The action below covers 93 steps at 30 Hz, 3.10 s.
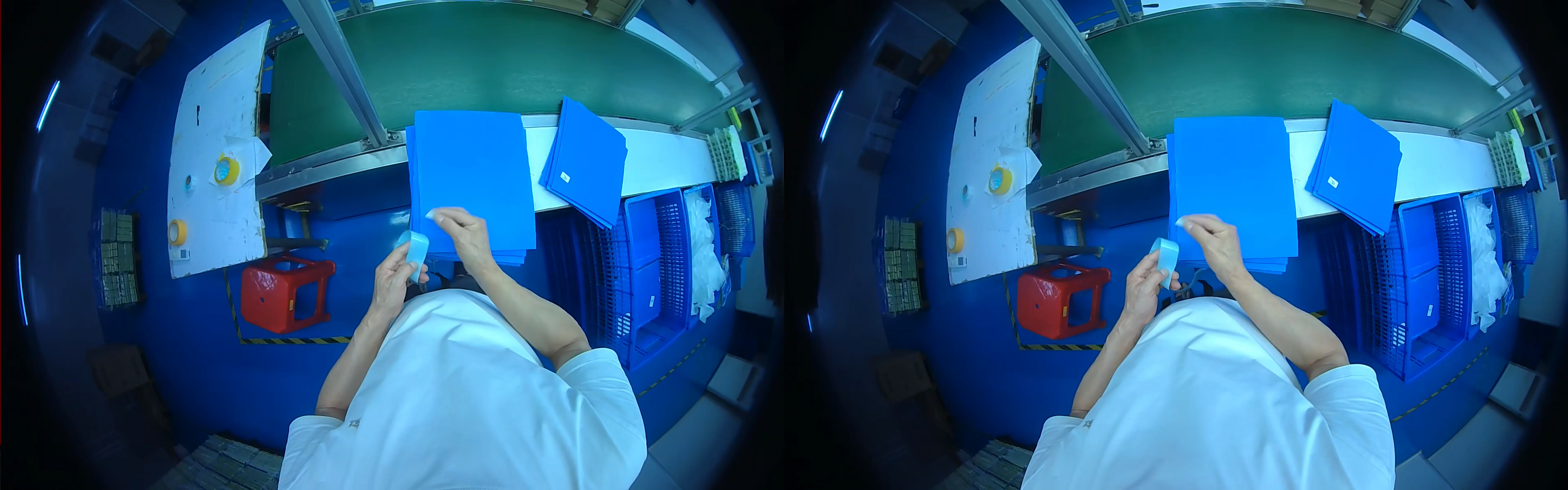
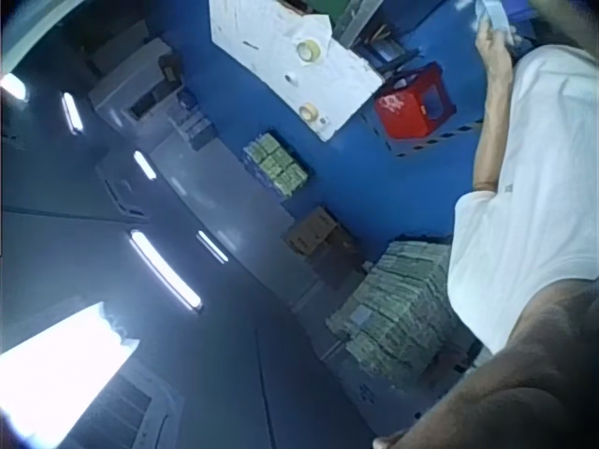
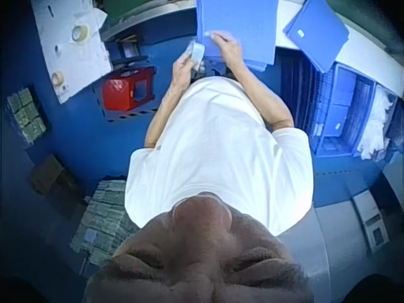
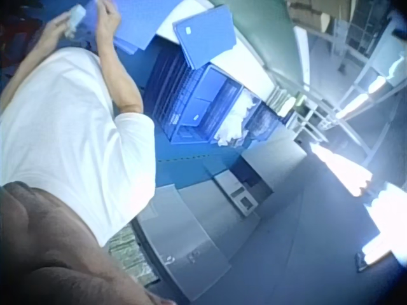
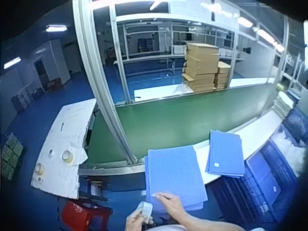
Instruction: The person applies adhesive labels to a stack of blue folders, peeling each label from a roll and pressing it onto the folder surface. After labeling, the person places the folders into a blue crate and then handles trays of yellow cylindrical items, wrapping them in plastic.
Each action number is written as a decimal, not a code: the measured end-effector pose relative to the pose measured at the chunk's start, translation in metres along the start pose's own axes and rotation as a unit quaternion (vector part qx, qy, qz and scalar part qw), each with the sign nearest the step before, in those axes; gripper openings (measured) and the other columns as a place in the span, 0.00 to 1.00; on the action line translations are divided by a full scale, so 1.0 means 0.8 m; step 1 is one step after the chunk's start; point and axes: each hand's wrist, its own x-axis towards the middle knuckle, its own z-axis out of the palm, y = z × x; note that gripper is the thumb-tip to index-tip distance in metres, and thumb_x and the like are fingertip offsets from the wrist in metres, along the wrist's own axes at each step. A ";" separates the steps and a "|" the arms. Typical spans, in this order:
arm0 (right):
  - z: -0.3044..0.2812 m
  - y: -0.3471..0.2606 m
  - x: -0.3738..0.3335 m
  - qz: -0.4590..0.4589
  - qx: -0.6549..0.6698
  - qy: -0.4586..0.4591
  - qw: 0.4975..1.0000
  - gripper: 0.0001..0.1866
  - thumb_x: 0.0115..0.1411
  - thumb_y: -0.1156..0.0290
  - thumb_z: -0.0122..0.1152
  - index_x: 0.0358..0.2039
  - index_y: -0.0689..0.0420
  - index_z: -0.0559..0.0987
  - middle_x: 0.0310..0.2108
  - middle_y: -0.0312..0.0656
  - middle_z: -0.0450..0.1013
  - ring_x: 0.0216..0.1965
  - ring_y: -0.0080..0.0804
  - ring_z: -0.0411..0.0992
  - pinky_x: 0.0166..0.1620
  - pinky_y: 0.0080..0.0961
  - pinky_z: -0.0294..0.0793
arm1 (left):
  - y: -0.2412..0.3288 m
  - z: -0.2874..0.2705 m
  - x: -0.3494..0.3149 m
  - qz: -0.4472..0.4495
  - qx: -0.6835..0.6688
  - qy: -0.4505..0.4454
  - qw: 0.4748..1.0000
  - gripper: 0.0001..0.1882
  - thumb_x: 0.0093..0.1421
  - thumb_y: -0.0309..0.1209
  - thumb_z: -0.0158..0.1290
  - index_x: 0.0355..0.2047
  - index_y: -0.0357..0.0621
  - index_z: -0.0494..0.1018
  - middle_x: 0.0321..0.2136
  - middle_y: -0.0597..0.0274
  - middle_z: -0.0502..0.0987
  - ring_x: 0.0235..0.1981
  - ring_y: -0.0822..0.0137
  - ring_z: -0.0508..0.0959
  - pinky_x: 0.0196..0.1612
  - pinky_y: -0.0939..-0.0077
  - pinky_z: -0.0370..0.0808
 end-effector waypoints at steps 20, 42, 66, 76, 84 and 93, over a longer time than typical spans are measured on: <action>-0.051 0.045 -0.026 -0.238 -0.369 -0.150 0.886 0.18 0.56 0.66 0.68 0.47 0.52 0.81 0.54 0.43 0.73 0.59 0.43 0.68 0.60 0.42 0.64 | -0.006 -0.036 0.013 -0.007 -0.090 0.087 0.992 0.21 0.64 0.22 0.45 0.58 0.35 0.67 0.33 0.55 0.78 0.29 0.68 0.78 0.34 0.72 0.78; -0.066 0.048 0.003 -0.363 -0.489 -0.172 0.775 0.19 0.56 0.64 0.68 0.48 0.52 0.80 0.54 0.43 0.71 0.57 0.44 0.68 0.65 0.47 0.60 | -0.021 -0.035 0.013 -0.026 -0.031 0.102 0.994 0.24 0.62 0.23 0.46 0.60 0.34 0.66 0.33 0.56 0.78 0.29 0.68 0.78 0.32 0.74 0.76; -0.082 0.048 -0.004 -0.298 -0.531 -0.206 0.766 0.33 0.52 0.51 0.72 0.57 0.48 0.76 0.62 0.46 0.65 0.68 0.46 0.56 0.71 0.51 0.49 | -0.026 -0.029 0.011 -0.034 0.003 0.085 0.996 0.24 0.63 0.24 0.47 0.60 0.32 0.64 0.33 0.56 0.78 0.29 0.71 0.78 0.33 0.75 0.77; -0.103 0.029 -0.028 -0.272 -0.614 -0.300 0.677 0.37 0.57 0.65 0.68 0.66 0.48 0.64 0.69 0.46 0.56 0.72 0.43 0.50 0.73 0.49 0.46 | -0.024 -0.024 0.018 -0.032 0.007 0.081 0.996 0.23 0.63 0.23 0.46 0.59 0.33 0.66 0.33 0.55 0.78 0.28 0.69 0.78 0.32 0.73 0.77; -0.171 -0.099 -0.015 -0.451 -0.489 0.030 0.746 0.23 0.48 0.84 0.54 0.46 0.57 0.82 0.48 0.45 0.79 0.53 0.42 0.77 0.53 0.36 0.75 | -0.020 -0.019 0.027 -0.022 -0.042 0.098 0.994 0.20 0.62 0.22 0.46 0.55 0.34 0.70 0.32 0.57 0.78 0.27 0.69 0.78 0.32 0.75 0.77; -0.433 0.040 0.087 -0.219 -0.623 0.225 0.717 0.24 0.48 0.84 0.54 0.47 0.57 0.81 0.50 0.47 0.77 0.53 0.46 0.74 0.54 0.41 0.73 | 0.004 -0.001 0.029 0.003 -0.047 0.092 0.995 0.19 0.62 0.21 0.45 0.54 0.32 0.70 0.31 0.56 0.77 0.28 0.66 0.77 0.33 0.71 0.77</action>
